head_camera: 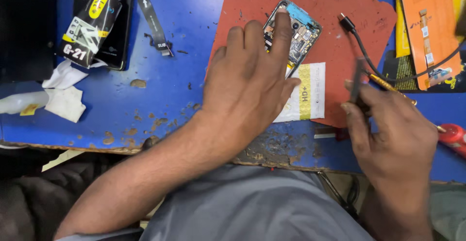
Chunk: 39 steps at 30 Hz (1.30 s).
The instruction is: The person repairs a disassembled smartphone at a workbench. They pry at the phone's internals with a metal spudger, lift and reposition the phone, unscrew components with a screwdriver, and clean the internal board with a cotton swab.
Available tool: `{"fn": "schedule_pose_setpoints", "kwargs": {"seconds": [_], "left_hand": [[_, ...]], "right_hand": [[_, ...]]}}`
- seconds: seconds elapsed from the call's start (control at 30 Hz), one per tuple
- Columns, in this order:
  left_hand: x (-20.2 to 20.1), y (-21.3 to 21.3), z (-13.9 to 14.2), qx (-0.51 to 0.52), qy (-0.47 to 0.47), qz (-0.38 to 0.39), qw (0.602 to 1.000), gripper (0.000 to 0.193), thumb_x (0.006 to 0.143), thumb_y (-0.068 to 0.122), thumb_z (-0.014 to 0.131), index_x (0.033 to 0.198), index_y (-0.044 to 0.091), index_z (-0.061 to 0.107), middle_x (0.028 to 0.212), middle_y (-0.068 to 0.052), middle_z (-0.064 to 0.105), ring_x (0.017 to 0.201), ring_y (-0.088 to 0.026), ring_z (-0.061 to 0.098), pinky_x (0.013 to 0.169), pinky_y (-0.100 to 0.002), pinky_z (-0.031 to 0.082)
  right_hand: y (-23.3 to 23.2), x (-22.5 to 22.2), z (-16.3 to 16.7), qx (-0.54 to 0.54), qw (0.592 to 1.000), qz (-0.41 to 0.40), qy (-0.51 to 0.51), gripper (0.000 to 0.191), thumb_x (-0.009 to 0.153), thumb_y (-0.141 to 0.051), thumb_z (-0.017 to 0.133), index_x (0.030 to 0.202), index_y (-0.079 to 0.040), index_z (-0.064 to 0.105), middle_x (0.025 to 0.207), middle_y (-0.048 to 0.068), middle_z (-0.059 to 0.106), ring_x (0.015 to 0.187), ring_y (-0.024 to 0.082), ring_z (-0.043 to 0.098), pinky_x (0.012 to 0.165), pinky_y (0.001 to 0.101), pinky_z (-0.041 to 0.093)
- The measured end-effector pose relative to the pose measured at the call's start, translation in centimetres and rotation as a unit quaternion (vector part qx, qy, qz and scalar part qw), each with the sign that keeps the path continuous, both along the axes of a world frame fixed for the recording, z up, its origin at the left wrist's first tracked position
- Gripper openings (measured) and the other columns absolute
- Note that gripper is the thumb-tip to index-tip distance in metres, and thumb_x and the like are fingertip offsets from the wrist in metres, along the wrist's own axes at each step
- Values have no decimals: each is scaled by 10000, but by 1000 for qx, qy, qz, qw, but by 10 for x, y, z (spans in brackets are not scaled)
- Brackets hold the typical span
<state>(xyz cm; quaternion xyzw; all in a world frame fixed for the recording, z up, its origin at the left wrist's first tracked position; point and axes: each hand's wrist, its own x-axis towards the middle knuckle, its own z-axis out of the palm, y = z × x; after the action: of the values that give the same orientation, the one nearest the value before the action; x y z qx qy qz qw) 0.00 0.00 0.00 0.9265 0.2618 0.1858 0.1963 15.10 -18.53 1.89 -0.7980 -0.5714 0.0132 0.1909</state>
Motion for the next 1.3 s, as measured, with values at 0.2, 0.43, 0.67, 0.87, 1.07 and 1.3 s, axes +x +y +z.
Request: {"fn": "schedule_pose_setpoints", "kwargs": {"seconds": [0.2,0.43,0.67,0.87,1.07,1.3], "left_hand": [[-239,-60,188,20,50,22,998,1016,698,423,914,1418,-116,443,1101,-223,551,986,-333,585,745,-377,559],[-156,-161,286,3,37,13,999,1062,661,347,932,1421,-165,394,1082,-263,542,961,-360,589,721,-390,555],[-143,-215,286,-12,23,10,1000,1048,673,272,914,1459,-137,353,1101,-287,560,1008,-413,599,804,-437,560],[-99,-218,321,-100,9,6,995,1028,697,304,932,1474,-66,371,1074,-291,597,995,-470,627,806,-513,529],[-76,-212,330,-147,-69,6,987,693,842,74,836,1428,-6,473,1123,-235,671,1015,-444,681,843,-499,540],[-103,-212,341,-521,-237,21,820,406,987,16,719,1364,-11,571,1115,-144,704,972,-198,697,884,-346,589]], "right_hand": [[-55,-253,196,-34,998,4,-57,215,931,-56,804,1134,-36,736,1016,113,719,912,305,685,813,404,556],[-149,-177,300,-12,998,12,-60,253,845,-77,830,1071,-7,740,970,157,710,907,342,688,801,422,553],[-207,-179,296,80,996,-24,36,247,907,-8,815,1135,16,723,1037,162,710,922,306,701,829,387,563],[-219,-150,321,86,972,-43,216,247,945,1,769,1187,20,720,1055,147,741,845,148,731,721,262,572],[-220,-131,333,61,948,-65,306,266,997,-8,688,1259,38,695,1080,133,766,923,168,769,785,270,610],[-216,-135,338,110,763,-65,634,550,1038,-38,543,1557,63,391,1338,231,667,1180,257,717,960,375,620]]}}
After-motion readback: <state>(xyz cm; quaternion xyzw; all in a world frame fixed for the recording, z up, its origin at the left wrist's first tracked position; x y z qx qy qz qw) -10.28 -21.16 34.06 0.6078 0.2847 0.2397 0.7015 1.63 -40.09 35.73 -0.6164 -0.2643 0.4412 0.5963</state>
